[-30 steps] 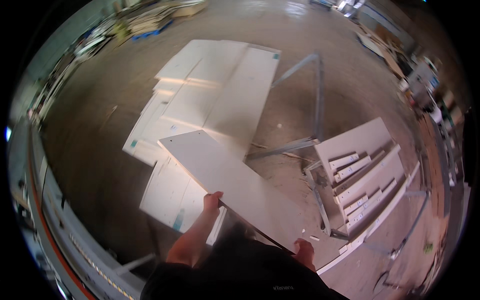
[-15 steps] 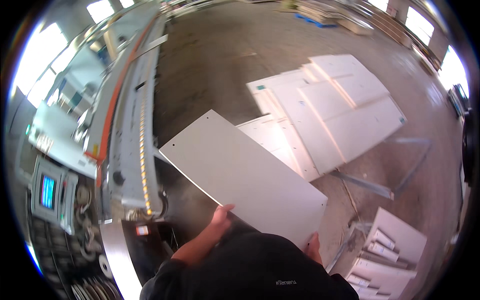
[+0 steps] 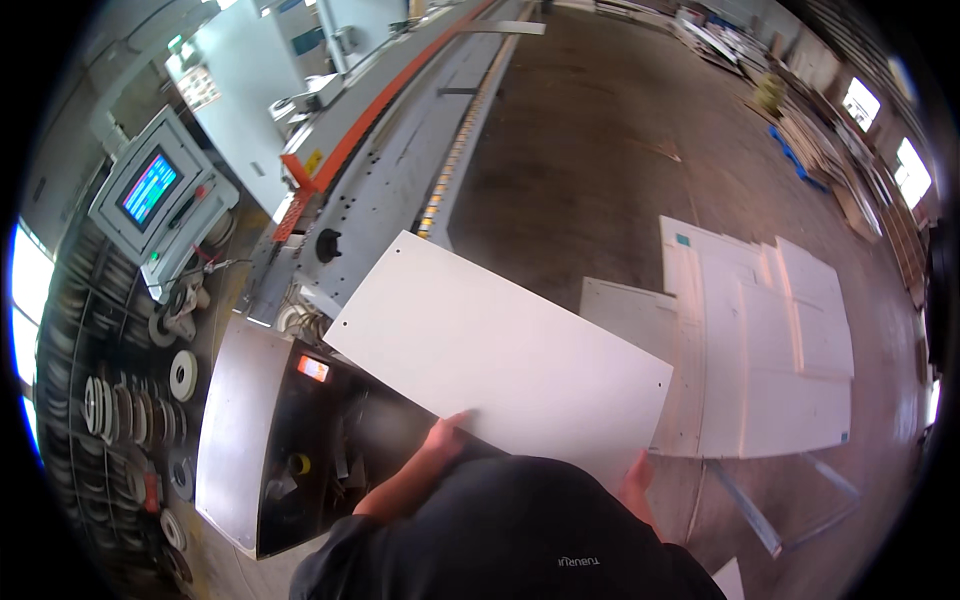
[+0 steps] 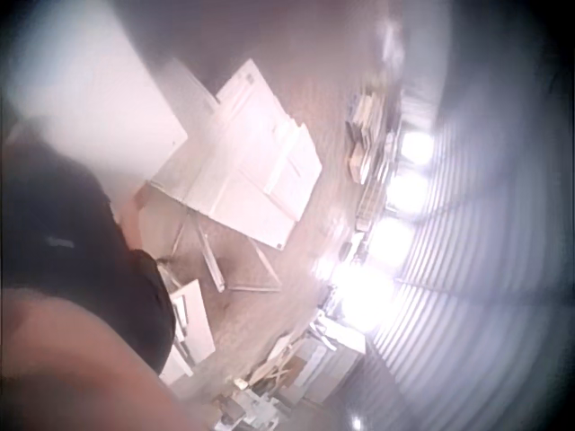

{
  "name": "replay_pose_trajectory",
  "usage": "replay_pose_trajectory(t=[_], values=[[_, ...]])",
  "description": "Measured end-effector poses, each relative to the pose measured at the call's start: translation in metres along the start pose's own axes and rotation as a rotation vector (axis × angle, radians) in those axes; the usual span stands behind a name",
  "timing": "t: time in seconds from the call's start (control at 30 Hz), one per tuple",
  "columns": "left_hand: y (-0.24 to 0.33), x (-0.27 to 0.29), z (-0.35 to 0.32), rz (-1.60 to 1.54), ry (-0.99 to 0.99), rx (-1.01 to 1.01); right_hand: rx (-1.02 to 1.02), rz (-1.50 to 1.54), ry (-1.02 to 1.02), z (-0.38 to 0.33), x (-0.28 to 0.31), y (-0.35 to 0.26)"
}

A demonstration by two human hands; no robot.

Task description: The person repeatedly picks up white rectangular panels from a pile on the floor and places them onto a conveyor belt or machine. They handle the panels one at a time, moving them from the floor to the machine and back to the pile.

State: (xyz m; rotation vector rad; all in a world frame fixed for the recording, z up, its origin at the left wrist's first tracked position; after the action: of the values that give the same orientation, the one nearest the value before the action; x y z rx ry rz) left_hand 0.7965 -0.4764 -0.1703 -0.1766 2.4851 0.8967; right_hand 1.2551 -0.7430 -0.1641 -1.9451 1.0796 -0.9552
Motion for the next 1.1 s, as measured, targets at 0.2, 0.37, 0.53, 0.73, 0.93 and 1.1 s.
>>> replay_pose_trajectory(t=[0.2, 0.37, 0.53, 0.73, 0.93, 1.1], values=[[0.169, -0.007, -0.087, 0.440, 0.227, 0.075, 0.065, -0.282, -0.049, -0.003, -0.136, -0.042], [0.214, 0.142, -0.061, 0.873, 0.961, -0.438, 0.047, -0.144, -0.264, -0.024, -0.242, -0.061], [0.258, 0.156, -0.033, 0.791, 1.066, -0.539, 0.155, -0.156, -0.554, -0.087, -0.324, -0.124], [0.292, 0.154, 0.002, 0.491, 1.001, -0.549, 0.252, -0.398, -0.748, -0.114, -0.393, -0.166], [0.304, 0.155, 0.016, 0.161, 0.901, -0.606, 0.261, -0.375, -0.716, -0.115, -0.423, -0.174], [0.323, 0.143, 0.036, 0.075, 0.845, -0.643, 0.240, -0.395, -0.694, -0.083, -0.439, -0.170]])
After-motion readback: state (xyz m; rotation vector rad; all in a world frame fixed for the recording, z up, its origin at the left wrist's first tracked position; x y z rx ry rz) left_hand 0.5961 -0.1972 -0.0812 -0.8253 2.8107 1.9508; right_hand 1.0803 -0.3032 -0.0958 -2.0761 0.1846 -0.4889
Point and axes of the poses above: each hand's wrist, its own z-axis towards the middle knuckle, its own x-axis out of the back of the hand, y = z × x, the point moved 5 cm from there along z, towards the middle knuckle, and after that the axes turned 10 degrees about z, right-handed, at the moved point
